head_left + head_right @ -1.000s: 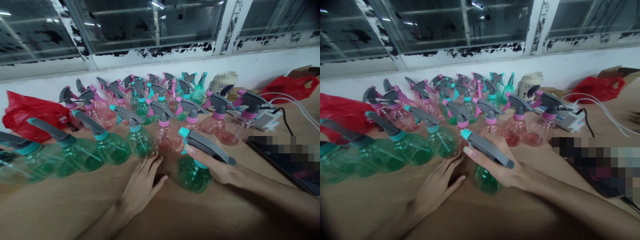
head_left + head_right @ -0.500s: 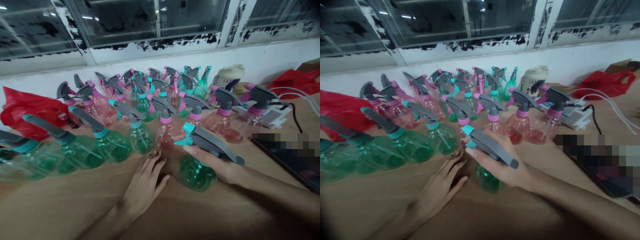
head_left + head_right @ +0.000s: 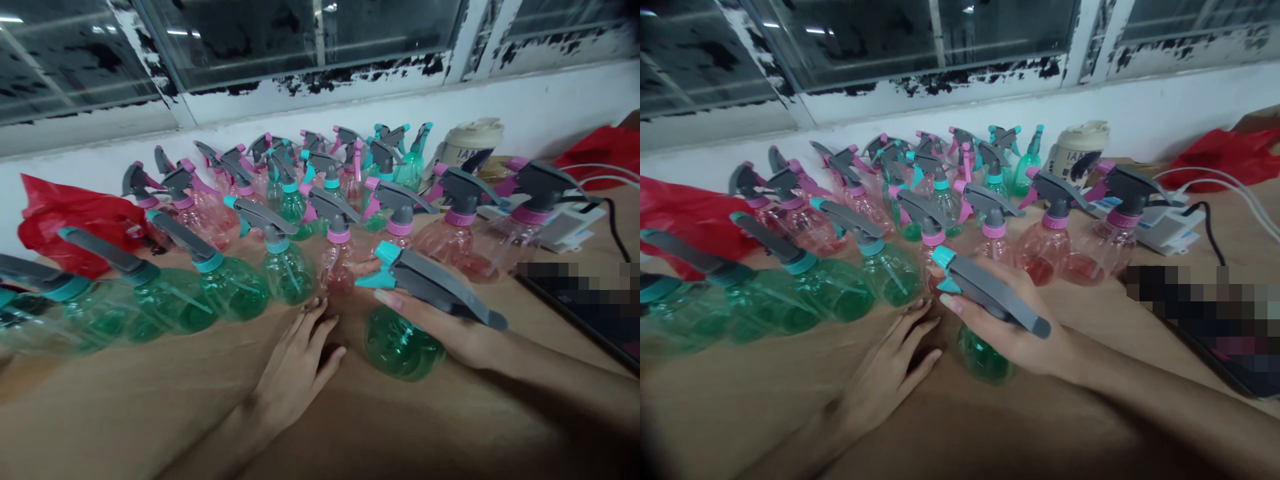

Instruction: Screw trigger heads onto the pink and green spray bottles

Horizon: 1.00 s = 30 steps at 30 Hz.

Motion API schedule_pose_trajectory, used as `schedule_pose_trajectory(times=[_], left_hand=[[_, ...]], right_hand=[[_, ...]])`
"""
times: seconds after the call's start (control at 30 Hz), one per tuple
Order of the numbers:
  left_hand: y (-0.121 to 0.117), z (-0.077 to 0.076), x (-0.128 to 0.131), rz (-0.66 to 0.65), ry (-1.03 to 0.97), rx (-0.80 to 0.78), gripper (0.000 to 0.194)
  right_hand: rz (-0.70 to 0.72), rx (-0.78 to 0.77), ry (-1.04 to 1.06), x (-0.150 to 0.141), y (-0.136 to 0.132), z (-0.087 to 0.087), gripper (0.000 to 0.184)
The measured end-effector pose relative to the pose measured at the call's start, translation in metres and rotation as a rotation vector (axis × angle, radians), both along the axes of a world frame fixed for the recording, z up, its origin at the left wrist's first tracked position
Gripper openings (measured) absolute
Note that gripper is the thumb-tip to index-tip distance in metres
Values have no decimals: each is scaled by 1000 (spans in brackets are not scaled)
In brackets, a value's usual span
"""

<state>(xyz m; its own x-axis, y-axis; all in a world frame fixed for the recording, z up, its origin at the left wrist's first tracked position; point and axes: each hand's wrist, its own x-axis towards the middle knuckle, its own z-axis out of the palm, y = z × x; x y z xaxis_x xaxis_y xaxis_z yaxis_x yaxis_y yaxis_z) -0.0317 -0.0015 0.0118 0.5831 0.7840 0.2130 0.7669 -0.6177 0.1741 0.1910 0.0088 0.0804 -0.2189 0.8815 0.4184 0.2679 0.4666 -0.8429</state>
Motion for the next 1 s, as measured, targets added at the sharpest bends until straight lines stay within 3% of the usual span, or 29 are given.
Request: schedule_pose_trajectory(times=[0.27, 0.53, 0.77, 1.0], left_hand=[[0, 1, 0, 5, 2, 22, 35], [1, -1, -2, 3, -54, -8, 34], [2, -3, -2, -1, -59, -33, 33], [1, -2, -2, 1, -60, -42, 33]], right_hand=[[54, -46, -31, 1, -1, 6, 16], [78, -73, 16, 3, -1, -1, 14], [8, -61, -2, 1, -1, 3, 18], [35, -34, -11, -1, 0, 4, 17]])
